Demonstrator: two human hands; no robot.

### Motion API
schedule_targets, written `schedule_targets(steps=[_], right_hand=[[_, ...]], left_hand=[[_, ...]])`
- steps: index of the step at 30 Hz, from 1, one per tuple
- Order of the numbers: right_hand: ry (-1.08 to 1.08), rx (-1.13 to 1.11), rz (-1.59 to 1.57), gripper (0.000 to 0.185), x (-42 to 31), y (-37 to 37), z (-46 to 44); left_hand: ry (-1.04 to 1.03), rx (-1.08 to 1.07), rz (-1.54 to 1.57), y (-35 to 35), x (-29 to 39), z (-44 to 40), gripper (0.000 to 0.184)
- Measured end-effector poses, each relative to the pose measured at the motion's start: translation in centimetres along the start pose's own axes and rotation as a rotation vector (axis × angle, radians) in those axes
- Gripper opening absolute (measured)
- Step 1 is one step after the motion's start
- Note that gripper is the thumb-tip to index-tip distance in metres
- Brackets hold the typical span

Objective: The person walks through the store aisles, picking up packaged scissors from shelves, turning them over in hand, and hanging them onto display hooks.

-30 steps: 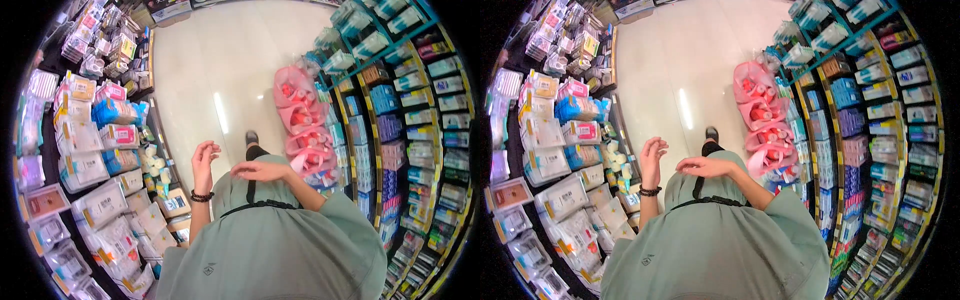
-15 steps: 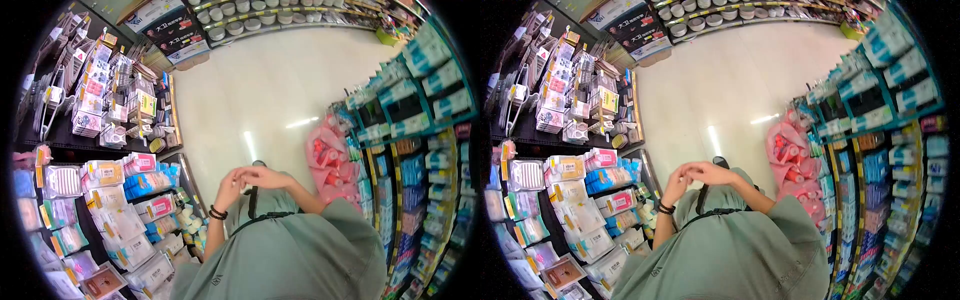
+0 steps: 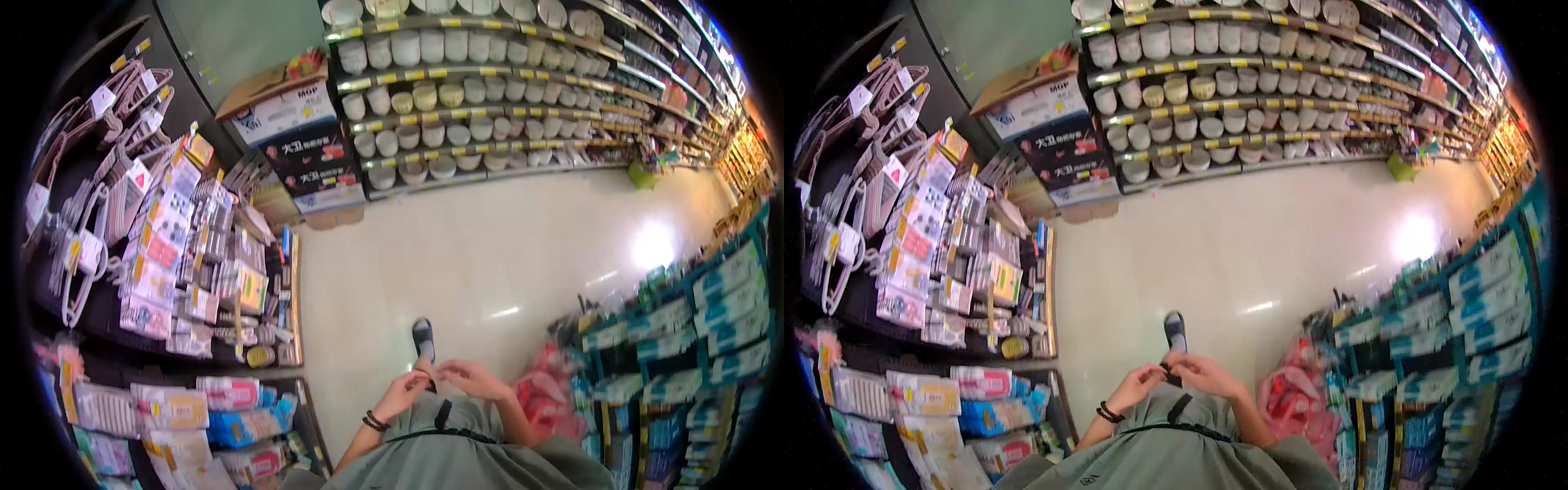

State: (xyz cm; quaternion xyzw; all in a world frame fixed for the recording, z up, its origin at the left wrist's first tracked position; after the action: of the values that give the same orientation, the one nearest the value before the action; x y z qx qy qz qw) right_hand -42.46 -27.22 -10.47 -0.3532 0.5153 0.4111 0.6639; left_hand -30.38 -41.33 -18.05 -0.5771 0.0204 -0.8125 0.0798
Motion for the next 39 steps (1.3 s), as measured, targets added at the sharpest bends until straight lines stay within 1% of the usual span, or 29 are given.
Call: schedule_targets(steps=[1, 4, 5, 6, 8, 9, 12, 13, 14, 17, 20, 24, 27, 30, 31, 34, 38, 39], right_hand=[[-0.010, -0.029, 0.078, 0.024, -0.5, 1.6, -2.0], [-0.091, 0.025, -0.014, 0.024, -0.3, 6.8, -9.2], [-0.099, 0.086, 0.034, 0.025, -1.9, 8.3, -11.8], [-0.086, 0.088, 0.005, 0.025, -3.7, 9.5, -14.2], [-0.060, 0.095, -0.069, 0.025, -8.5, 10.8, -19.1], [-0.020, 0.041, -0.033, 0.025, -9.2, 11.8, -21.5], [0.023, 0.035, 0.229, 0.025, -14.4, 14.2, -27.4], [0.085, 0.056, 0.184, 0.025, -15.1, 14.9, -29.3], [0.143, 0.077, 0.142, 0.025, -15.4, 15.4, -30.7], [0.079, 0.039, -0.039, 0.024, -13.9, 16.9, -35.3], [-0.007, -0.042, 0.205, 0.022, -13.6, 18.7, -38.9], [0.173, -0.220, 0.435, 0.021, -12.4, 21.3, -44.2], [0.263, -0.298, 0.551, 0.023, -12.8, 23.7, -49.6], [-0.005, -0.186, 0.349, 0.019, -14.4, 26.1, -56.6], [0.027, -0.151, 0.187, 0.018, -14.7, 26.7, -59.1], [0.022, -0.130, -0.112, 0.018, -17.4, 28.7, -66.5], [0.110, -0.111, -0.073, 0.019, -18.6, 30.6, -77.0], [0.108, -0.101, -0.115, 0.019, -19.6, 30.6, -78.9]], left_hand=[[-0.018, -0.009, -0.006, 1.1, 0.8, -3.1, 0.022], [-0.047, -0.016, -0.004, 4.6, 4.3, -10.0, 0.022], [-0.068, 0.000, 0.008, 6.1, 6.4, -12.2, 0.022], [-0.101, 0.020, 0.018, 7.8, 8.5, -14.9, 0.023], [-0.187, 0.164, 0.094, 11.8, 11.8, -19.8, 0.021], [-0.212, 0.232, 0.127, 13.6, 12.7, -21.5, 0.020], [-0.203, 0.396, 0.145, 18.2, 16.4, -25.3, 0.019], [-0.200, 0.411, 0.123, 19.5, 17.8, -26.4, 0.019], [-0.196, 0.429, 0.106, 20.5, 19.0, -27.0, 0.020], [-0.193, 0.451, 0.133, 22.6, 22.8, -28.8, 0.019], [-0.162, 0.454, 0.181, 24.3, 23.9, -31.2, 0.018], [-0.100, 0.453, 0.234, 26.3, 23.4, -35.4, 0.017], [-0.052, 0.434, 0.185, 29.0, 24.0, -39.5, 0.017], [-0.021, 0.447, 0.171, 32.6, 26.8, -43.0, 0.019], [-0.036, 0.464, 0.153, 34.0, 28.2, -44.1, 0.019], [-0.072, 0.539, 0.136, 37.6, 31.9, -46.8, 0.019], [-0.134, 0.677, 0.126, 42.1, 34.5, -48.3, 0.019], [-0.129, 0.689, 0.159, 42.9, 34.4, -48.2, 0.020]])
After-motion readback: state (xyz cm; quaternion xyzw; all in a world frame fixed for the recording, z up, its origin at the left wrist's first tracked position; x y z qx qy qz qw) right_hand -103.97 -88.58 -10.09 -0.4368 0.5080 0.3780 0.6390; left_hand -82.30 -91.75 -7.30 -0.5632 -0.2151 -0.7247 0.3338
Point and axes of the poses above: each hand's wrist, its own z-axis away from the middle knuckle, its own y-axis out of the back of the hand, x = y × z, the point moved 5 cm from there along -z, towards the middle knuckle, and after that the axes turned 2 degrees about -x, right-handed, at the moved point
